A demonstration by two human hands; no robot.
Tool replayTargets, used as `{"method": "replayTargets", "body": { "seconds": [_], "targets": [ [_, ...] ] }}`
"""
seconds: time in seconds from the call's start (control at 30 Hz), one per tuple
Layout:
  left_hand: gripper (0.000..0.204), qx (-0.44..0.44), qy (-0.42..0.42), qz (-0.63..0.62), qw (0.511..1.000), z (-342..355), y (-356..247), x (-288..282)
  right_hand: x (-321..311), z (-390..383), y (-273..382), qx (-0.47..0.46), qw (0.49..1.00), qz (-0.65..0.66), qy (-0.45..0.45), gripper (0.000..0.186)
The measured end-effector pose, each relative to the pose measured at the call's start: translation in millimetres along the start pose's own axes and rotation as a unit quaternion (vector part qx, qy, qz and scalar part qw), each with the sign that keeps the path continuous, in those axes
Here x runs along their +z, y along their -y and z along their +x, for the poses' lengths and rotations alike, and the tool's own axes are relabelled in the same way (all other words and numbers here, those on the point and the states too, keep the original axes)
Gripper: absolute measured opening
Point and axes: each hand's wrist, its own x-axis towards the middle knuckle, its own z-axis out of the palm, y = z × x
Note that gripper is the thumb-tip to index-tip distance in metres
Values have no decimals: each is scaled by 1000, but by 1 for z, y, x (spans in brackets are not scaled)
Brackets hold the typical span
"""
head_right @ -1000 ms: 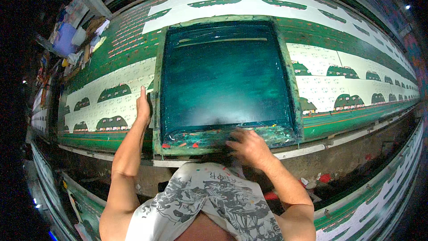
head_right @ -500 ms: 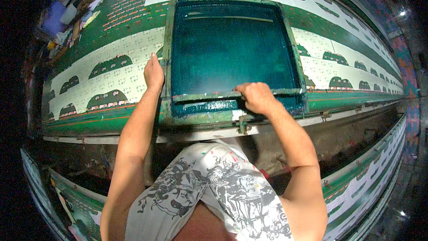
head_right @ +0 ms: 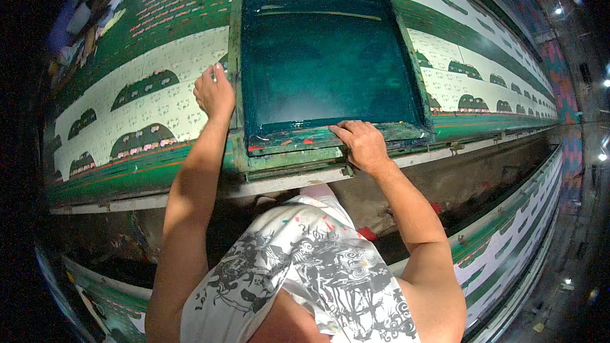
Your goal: The person performs screen printing on a long roll of fabric using a green screen and squeegee. They repeatedly pull the squeegee across the screen to transfer green ink onto the fabric, which features a repeating pattern of umbrellas. The person adjusts the screen position along the roll as they work.
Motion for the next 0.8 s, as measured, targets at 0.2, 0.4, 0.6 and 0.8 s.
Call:
{"method": "replayTargets", "body": {
  "seconds": [0.2,0.4,0.6,0.8],
  "targets": [
    [62,1,29,-14,999,2,2,-4,15,43,-34,-35,997,-42,-48,49],
    [54,33,26,-16,999,1,5,-4,27,127,-88,-52,995,-38,-77,47],
    [50,57,-1,11,998,0,5,-5,43,215,-145,-70,990,-36,-115,40],
    [51,34,-42,33,998,-4,0,-8,54,300,-195,-65,992,-43,-103,50]
  ]
}}
